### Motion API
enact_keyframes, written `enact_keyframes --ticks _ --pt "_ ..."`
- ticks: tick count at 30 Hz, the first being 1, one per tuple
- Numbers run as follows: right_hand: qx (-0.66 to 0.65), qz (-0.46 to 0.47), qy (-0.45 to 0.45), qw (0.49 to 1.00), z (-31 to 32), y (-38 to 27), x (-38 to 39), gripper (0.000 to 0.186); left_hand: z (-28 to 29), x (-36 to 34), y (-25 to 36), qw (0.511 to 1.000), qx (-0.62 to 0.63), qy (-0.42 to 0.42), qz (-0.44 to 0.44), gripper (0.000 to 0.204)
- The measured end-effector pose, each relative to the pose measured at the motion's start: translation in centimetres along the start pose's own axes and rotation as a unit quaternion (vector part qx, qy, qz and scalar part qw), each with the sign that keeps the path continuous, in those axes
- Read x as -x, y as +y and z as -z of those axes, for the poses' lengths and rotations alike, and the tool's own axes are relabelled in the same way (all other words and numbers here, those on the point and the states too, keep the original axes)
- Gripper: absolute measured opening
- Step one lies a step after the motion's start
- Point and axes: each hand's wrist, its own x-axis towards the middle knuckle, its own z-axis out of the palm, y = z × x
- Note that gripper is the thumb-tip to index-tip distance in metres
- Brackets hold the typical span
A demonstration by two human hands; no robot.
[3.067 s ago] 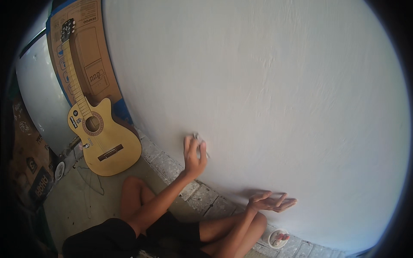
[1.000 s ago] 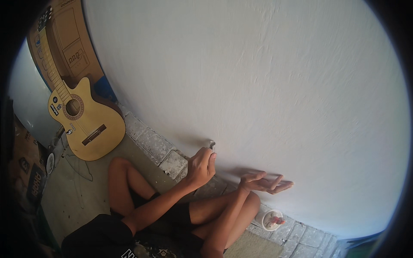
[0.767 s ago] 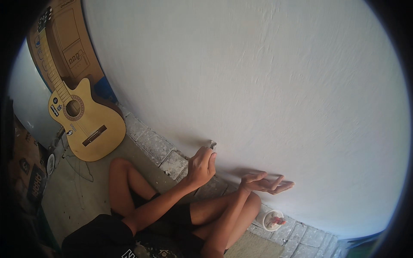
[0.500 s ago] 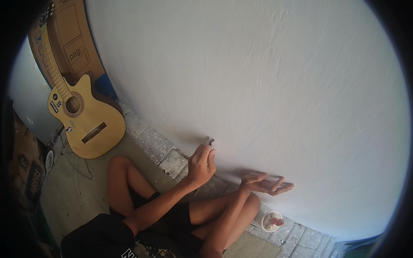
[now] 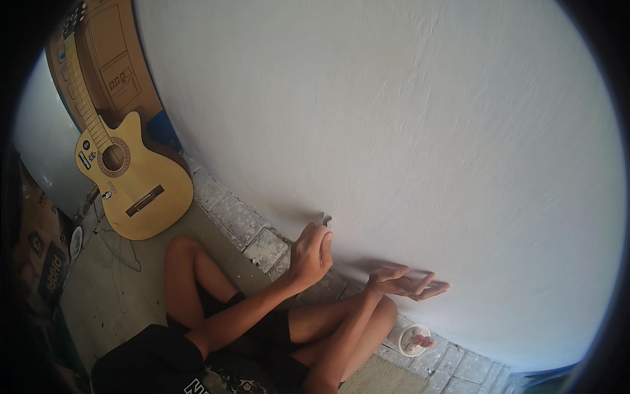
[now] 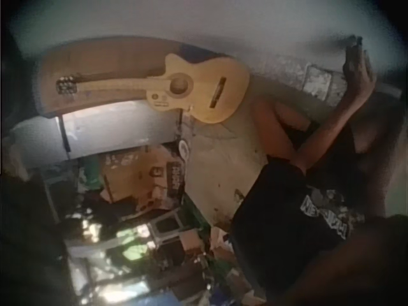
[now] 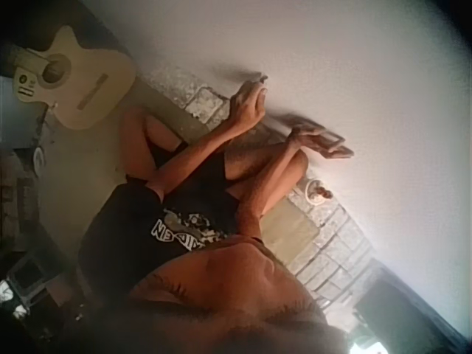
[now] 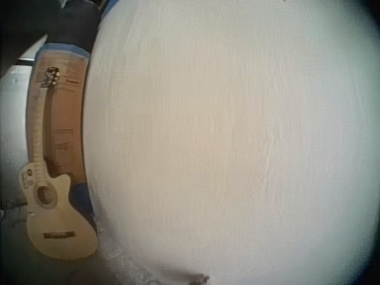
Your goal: Applying and smoothing wall filler to a hole in the wall.
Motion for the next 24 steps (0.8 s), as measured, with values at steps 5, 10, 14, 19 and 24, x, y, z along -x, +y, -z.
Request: enact_keyframes --ticks 5,10,14,19,24 --pt "0.005 0.013 0.001 1.0 0.1 -0.1 -0.1 0.046 0.2 0.1 0.0 1.0 0.004 -0.011 0.001 0.012" --pt "-0.007 -0.003 0.006 1.0 -0.1 0.1 0.1 0.046 0.0 0.2 0.6 0.998 0.027 -0.028 -0.041 0.013" --pt "0.001 -0.005 0.004 1.0 -0.1 -0.2 -0.2 0.045 0.3 -0.9 0.5 1.0 0.001 0.008 -0.001 0.014" --pt "0.011 -0.01 0.002 1.0 0.0 -0.2 -0.3 0.045 0.1 -0.7 0.6 1.0 0.012 -0.007 -0.019 0.014" --pt "0.02 -0.012 -0.005 1.0 0.0 0.2 0.1 0.046 0.1 -0.2 0.7 0.999 0.022 -0.015 -0.018 0.013"
